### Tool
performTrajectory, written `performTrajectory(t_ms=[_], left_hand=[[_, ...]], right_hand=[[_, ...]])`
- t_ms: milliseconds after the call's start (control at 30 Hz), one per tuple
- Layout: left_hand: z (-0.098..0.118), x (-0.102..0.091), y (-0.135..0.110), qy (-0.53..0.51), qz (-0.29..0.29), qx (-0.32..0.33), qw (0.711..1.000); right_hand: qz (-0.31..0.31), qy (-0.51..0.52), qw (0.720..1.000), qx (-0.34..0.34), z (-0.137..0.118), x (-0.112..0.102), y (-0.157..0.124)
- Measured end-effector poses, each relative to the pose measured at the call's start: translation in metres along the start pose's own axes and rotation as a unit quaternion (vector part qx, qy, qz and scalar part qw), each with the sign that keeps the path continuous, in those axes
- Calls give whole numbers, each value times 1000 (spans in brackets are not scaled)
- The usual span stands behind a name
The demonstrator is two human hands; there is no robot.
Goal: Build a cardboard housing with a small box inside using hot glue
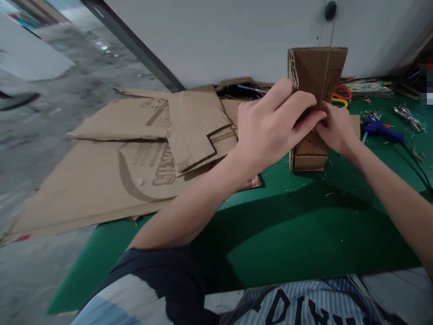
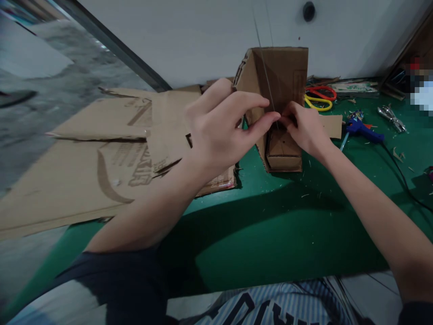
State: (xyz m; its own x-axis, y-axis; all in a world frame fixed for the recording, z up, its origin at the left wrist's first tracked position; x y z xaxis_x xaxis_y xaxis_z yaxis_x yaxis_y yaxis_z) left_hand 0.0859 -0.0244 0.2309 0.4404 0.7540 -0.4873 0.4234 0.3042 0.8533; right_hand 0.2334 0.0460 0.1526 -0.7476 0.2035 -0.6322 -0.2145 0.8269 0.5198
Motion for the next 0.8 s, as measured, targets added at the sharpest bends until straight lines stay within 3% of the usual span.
performTrajectory(t_ms=[333,800], left_hand=[[-7,7,1,-40,-53,-30,997],[-8,9,3,-44,-57,-29,997]], right_hand=[[-12,2,1000,-10,-6,1,-2],[-24,29,999,24,-2,5,-1]])
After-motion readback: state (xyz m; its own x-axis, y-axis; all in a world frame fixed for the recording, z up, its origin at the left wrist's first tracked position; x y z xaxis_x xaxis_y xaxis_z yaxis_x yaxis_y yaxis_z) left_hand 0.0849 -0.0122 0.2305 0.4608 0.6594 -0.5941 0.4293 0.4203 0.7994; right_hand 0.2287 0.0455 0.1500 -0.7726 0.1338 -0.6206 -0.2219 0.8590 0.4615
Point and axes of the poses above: each hand's wrist, its own y-axis towards the middle knuckle, its own x-axis out of the palm, z = x × y, the point moved 9 cm from there along y, towards the middle knuckle, and after that the axes turned 14 degrees about y, right-handed, at the moved point
